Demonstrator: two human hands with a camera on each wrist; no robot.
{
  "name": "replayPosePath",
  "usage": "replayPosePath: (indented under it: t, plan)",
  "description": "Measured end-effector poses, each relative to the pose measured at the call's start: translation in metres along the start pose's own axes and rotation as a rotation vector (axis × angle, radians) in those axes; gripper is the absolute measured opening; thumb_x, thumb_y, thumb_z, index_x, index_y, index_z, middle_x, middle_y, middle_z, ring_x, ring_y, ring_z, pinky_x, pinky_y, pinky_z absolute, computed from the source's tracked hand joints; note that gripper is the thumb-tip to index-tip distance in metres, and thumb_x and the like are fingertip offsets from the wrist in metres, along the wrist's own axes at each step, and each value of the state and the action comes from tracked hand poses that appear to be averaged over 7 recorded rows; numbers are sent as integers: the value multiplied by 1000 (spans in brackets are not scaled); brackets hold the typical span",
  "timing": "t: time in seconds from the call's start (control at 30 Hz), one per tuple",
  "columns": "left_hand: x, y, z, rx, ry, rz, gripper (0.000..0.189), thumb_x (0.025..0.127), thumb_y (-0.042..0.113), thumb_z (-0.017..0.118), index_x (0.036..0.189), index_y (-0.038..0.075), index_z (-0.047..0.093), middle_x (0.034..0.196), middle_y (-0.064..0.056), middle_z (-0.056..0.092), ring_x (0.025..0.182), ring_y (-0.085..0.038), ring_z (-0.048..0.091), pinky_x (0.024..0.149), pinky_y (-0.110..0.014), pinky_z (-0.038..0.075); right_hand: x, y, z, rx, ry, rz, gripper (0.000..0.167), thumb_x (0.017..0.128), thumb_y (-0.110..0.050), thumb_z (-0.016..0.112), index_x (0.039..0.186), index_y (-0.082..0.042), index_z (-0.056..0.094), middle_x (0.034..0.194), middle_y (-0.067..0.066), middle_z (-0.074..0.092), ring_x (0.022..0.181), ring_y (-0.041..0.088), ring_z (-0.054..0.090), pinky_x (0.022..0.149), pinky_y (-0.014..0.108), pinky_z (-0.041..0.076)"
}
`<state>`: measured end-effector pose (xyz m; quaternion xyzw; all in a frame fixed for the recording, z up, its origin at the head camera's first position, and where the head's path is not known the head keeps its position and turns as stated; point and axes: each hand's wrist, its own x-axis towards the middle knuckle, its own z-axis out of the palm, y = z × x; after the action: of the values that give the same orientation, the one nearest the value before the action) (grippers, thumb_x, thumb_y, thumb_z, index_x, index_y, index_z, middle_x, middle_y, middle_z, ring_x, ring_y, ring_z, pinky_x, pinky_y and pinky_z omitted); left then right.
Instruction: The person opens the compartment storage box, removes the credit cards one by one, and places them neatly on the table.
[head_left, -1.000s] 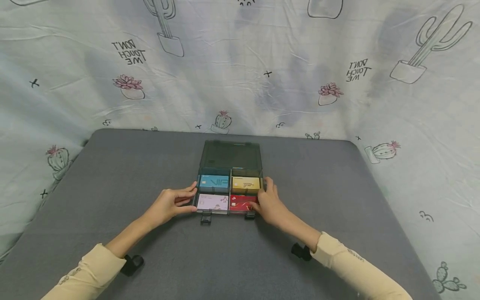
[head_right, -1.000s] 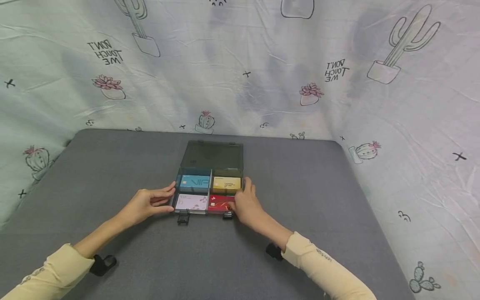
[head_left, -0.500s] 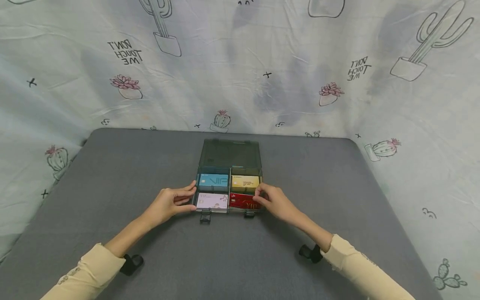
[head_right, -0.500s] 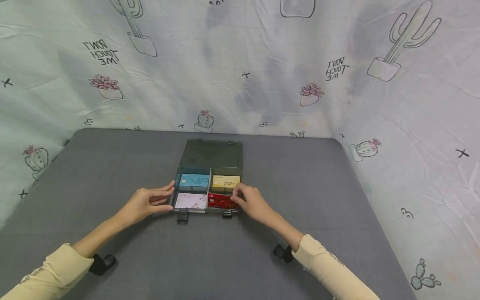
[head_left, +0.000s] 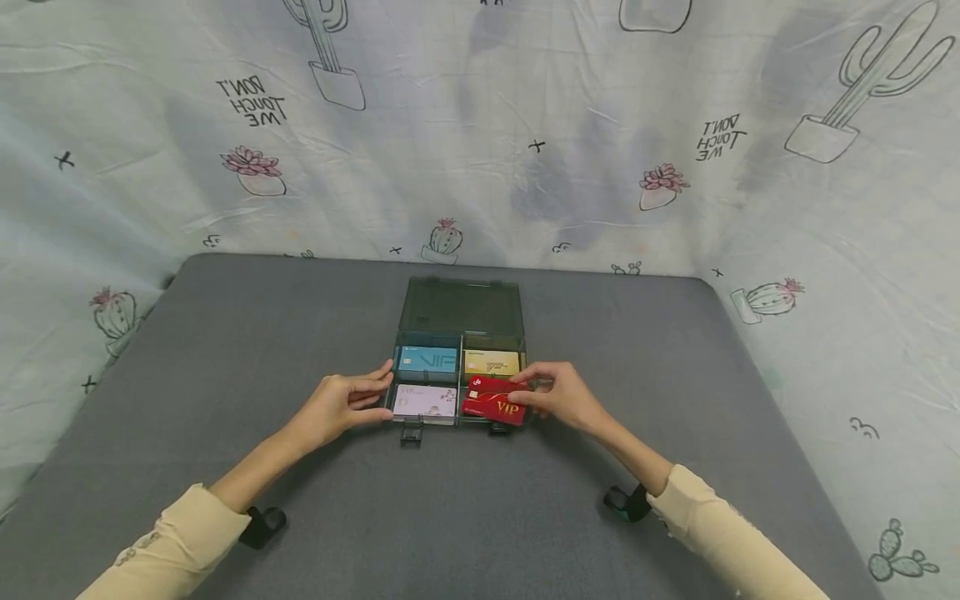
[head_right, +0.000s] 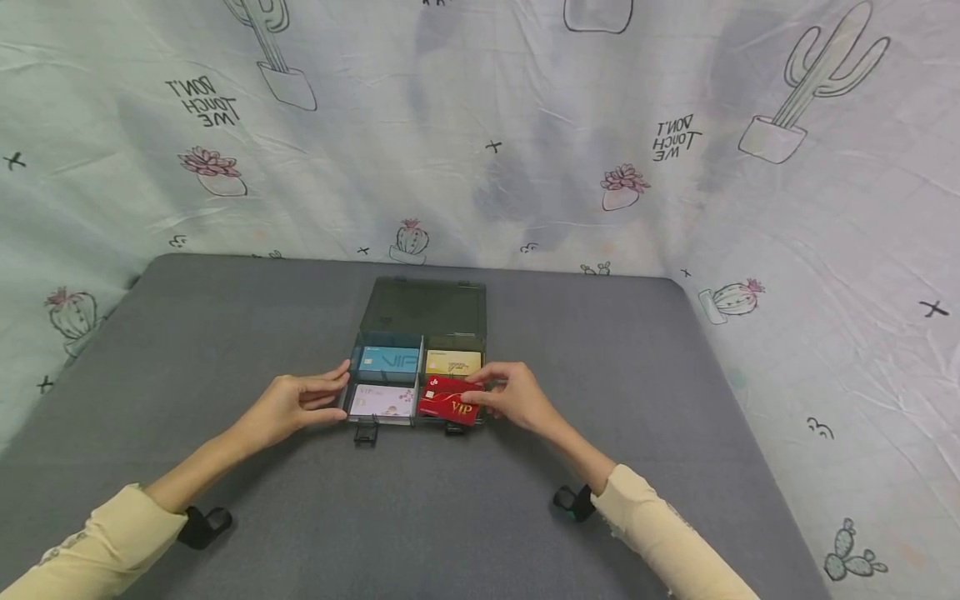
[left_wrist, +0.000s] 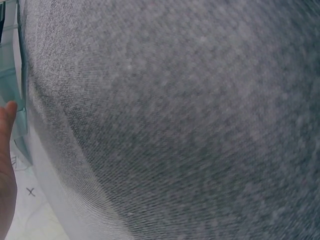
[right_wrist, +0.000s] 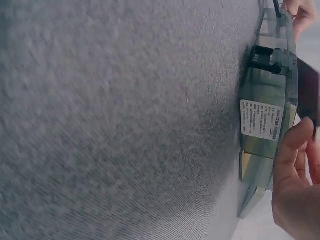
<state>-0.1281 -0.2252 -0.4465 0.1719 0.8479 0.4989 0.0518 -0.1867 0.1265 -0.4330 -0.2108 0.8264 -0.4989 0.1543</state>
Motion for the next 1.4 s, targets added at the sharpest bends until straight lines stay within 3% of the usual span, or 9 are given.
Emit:
replayPosePath:
  t: [0.17,0.3,0.43,0.63,0.77,0.9,1.13,1.23,1.4]
  plan:
    - [1,-1,0,0,5,6,58,76,6,79,126,-12,55,142,-23,42,119,-32,52,86,-27,54,-5,0,-4,134,-56,36,25,89,-7,69,111,4,66,100,18,62,64,17,63,58,39,61]
    - [1,-1,1,-10,3,-4,58,76,5,78,127,-12,55,142,-23,41,121,-32,52,87,-27,53,-10,-3,-8,182,-128,54,28,96,-9,60,122,3,62,118,20,56,75,20,65,59,43,61]
    - [0,0,1,-11,2,-12,58,77,4,78,127,-12,54,142,-24,41,121,-33,51,88,-28,53,-14,-3,-10,231,-186,65,31,100,-10,53,127,5,58,124,22,54,74,26,67,59,43,61]
    - [1,2,1,-8,6,-17,58,77,5,78,126,-13,54,142,-24,41,120,-33,52,87,-27,53,-21,4,-9,261,-168,73,38,94,-9,63,127,7,57,131,26,50,85,22,68,70,40,61]
    - [1,1,1,-6,9,-15,58,76,4,78,126,-13,55,142,-24,41,120,-33,52,87,-28,53,-25,7,-11,199,-170,46,56,84,-10,75,134,5,53,134,26,45,97,23,63,78,33,60]
    - [0,0,1,-8,8,-17,57,76,4,78,126,-13,55,142,-24,42,120,-33,52,87,-28,53,-29,8,-14,101,-173,7,65,79,-12,80,136,2,51,132,23,47,98,25,61,78,26,58]
    - [0,0,1,-31,7,-28,58,76,3,78,126,-14,54,142,-24,41,119,-33,53,87,-28,54,-33,15,-21,-228,-59,-117,61,76,-30,83,129,-7,62,119,10,63,72,10,55,56,19,48]
    - [0,0,1,-28,8,-23,58,76,3,78,126,-13,54,141,-24,41,119,-33,53,87,-28,54,-35,16,-24,-237,-34,-154,59,75,-30,83,127,-8,65,116,9,65,65,9,51,51,20,43]
    - [1,2,1,-28,6,-9,56,76,3,78,125,-13,56,140,-25,42,119,-33,53,87,-30,53,-40,7,-30,-195,-48,-202,57,75,-21,84,126,-4,64,122,14,64,65,13,50,53,20,44]
